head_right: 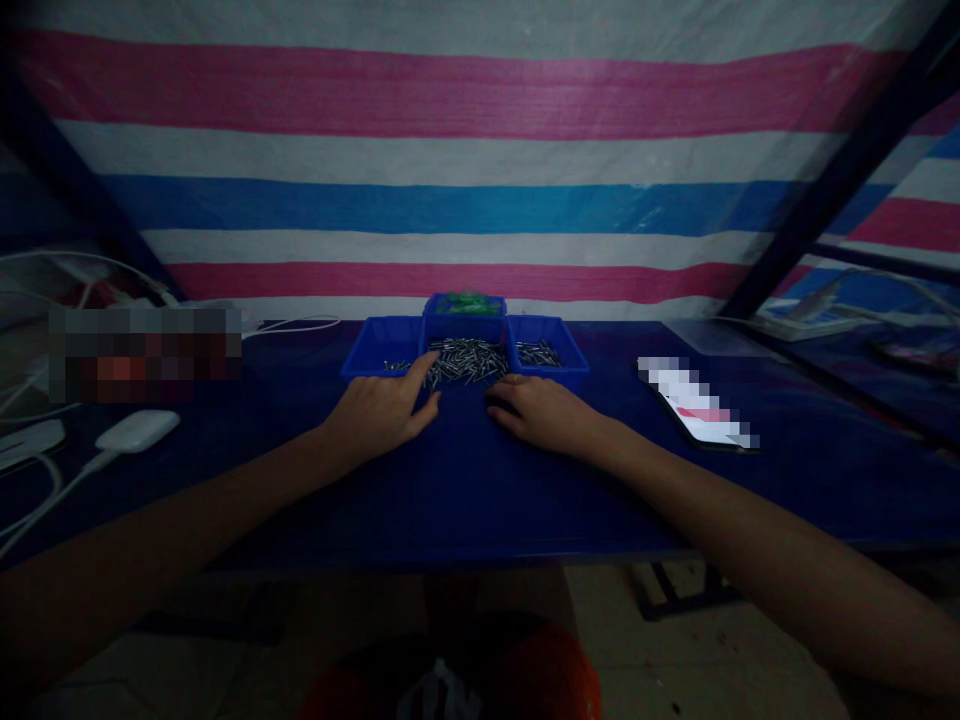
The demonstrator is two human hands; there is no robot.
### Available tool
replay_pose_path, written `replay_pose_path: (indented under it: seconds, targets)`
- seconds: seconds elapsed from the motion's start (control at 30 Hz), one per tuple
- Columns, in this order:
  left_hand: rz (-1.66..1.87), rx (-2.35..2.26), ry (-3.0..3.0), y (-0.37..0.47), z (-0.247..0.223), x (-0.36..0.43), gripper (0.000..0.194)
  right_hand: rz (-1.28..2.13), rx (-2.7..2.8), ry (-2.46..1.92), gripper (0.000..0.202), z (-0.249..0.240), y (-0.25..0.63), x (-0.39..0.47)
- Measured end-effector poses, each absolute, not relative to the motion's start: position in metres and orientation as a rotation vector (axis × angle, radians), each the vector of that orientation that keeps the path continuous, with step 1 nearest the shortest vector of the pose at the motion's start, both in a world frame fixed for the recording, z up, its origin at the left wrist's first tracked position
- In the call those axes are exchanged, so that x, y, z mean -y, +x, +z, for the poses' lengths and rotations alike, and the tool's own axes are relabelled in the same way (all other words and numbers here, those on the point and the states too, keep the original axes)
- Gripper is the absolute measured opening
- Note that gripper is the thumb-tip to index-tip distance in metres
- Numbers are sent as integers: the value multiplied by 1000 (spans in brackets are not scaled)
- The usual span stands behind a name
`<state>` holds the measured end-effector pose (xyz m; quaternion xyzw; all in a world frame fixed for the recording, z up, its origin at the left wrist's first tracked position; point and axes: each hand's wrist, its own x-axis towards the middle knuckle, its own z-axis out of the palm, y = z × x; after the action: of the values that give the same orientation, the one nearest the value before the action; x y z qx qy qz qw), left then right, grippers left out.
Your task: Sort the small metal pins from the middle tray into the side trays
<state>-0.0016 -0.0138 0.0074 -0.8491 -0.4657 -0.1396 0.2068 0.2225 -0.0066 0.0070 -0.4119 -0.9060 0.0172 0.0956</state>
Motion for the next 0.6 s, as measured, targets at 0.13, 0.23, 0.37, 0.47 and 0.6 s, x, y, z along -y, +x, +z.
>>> replay_pose_path:
  seconds: [0.13,0.23,0.37,0.47,0.6]
  targets:
    - [-309,1370,-2266,-5,5,9,49,54,2705,-1181,29,9,222,7]
    - [-259,1386,-2275,-6,5,8,44,107,2739,-1097,28,11,221,9]
    - [-249,1376,-2317,-5,7,8,35,168,2780,-993,27,14,219,11]
    - [-253,1352,-2359,-6,6,8,31,184,2796,-959,26,14,219,12]
    - [-217,1326,-2410,-7,4,5,30,193,2788,-926,24,11,219,11]
